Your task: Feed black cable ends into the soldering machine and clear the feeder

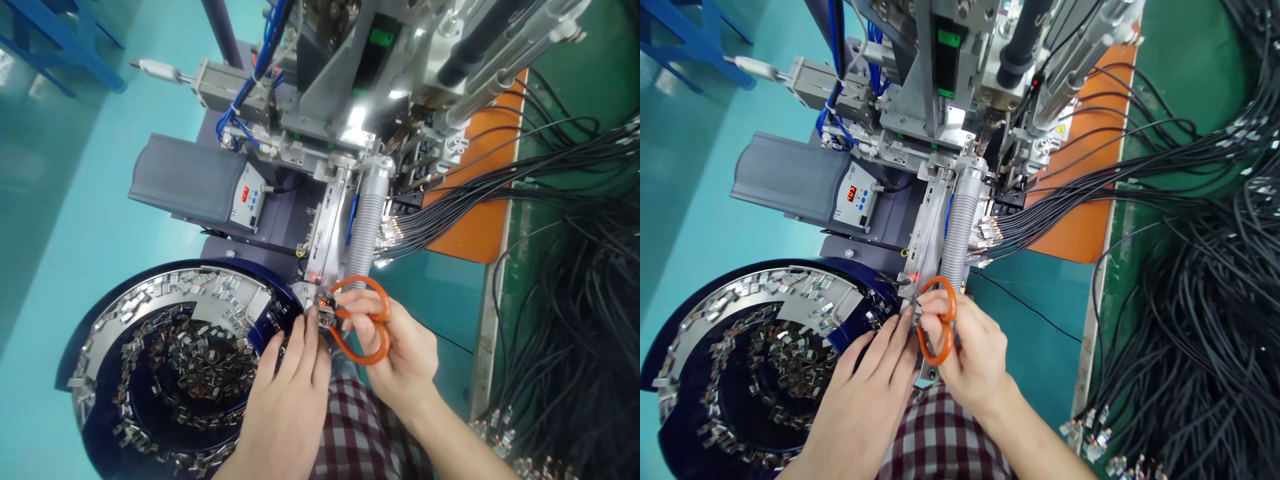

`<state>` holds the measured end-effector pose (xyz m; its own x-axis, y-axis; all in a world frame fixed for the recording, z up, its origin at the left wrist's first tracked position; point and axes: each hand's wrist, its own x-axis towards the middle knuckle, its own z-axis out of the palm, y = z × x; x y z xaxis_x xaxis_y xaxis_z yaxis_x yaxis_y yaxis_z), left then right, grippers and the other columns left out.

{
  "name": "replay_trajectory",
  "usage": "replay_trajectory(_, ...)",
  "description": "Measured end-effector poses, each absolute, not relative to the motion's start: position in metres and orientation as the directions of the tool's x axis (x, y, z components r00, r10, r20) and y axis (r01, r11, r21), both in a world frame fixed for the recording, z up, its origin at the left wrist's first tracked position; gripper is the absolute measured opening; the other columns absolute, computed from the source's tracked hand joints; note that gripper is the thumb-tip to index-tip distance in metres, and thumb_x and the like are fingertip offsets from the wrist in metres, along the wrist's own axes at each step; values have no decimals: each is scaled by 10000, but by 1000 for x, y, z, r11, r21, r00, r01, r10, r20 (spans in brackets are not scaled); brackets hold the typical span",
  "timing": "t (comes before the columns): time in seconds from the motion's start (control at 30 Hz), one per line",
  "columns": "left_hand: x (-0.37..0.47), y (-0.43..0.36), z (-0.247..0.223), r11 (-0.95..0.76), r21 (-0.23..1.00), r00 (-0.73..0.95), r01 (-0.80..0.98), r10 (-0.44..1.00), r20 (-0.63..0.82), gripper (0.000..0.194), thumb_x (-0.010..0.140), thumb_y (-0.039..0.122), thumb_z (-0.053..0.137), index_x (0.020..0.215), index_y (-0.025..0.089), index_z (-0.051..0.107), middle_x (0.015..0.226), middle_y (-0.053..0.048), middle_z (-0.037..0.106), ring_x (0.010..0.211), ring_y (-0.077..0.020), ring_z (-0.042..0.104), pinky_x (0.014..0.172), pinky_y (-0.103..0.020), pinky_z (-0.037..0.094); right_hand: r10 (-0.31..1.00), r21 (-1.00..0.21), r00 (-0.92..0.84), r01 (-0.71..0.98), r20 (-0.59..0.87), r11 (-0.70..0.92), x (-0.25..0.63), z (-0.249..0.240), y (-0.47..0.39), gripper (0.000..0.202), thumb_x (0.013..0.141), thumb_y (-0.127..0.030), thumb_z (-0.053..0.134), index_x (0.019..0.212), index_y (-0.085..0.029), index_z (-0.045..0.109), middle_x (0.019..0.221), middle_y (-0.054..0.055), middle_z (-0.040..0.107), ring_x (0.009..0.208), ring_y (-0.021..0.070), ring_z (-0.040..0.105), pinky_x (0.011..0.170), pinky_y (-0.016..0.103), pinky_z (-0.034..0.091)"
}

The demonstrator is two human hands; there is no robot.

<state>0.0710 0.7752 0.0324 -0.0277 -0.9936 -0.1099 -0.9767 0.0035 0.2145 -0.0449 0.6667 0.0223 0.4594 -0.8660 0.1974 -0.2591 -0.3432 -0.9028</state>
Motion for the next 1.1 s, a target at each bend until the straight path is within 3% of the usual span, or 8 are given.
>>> replay_trajectory(0.1,72,775,34,2,213,-30,-977,-991,-130,365,923,199,411,1204,94,618,1401,-142,511,1259,-262,469,1001,-430,290,-905,-938,409,-250,121,-239,-45,20,666,168,901,-115,539,1016,-204,622,973,52,699,837,173,700,766,321,615)
replay_trajectory(0.3,71,774,35,6,221,-35,-975,-991,-129,366,913,168,391,1165,95,647,1368,-141,545,1242,-270,488,985,-431,298,-817,-851,503,-263,282,-455,-45,24,665,155,906,-129,533,1016,-190,624,936,60,724,880,192,702,772,329,613)
replay_trajectory(0.4,70,774,35,6,214,-36,-977,-990,-135,376,910,168,399,1201,97,626,1387,-140,526,1248,-274,482,984,-436,301,-834,-874,498,-265,237,-407,-45,24,667,149,907,-132,533,1009,-192,623,934,56,723,863,188,704,759,322,614)
replay_trajectory(0.57,70,775,35,2,217,-35,-976,-988,-151,357,911,194,434,1196,90,621,1412,-153,495,1272,-272,458,1009,-435,283,-926,-946,366,-260,89,-194,-45,18,670,152,911,-139,530,1003,-205,631,967,52,704,731,159,695,640,297,611)
replay_trajectory(0.73,70,776,33,13,221,-44,-975,-990,-135,369,906,198,437,1218,94,607,1397,-162,510,1271,-289,459,1008,-454,285,-880,-918,431,-233,200,-322,-44,18,670,144,902,-127,542,1000,-197,622,918,56,715,838,195,700,731,348,622)
replay_trajectory(1.1,70,774,35,1,217,-36,-976,-986,-160,350,924,221,422,1184,106,626,1431,-147,470,1268,-274,466,1001,-445,289,-906,-936,381,-213,186,-281,-49,16,673,165,899,-139,550,1025,-203,635,974,70,716,816,201,709,693,351,627)
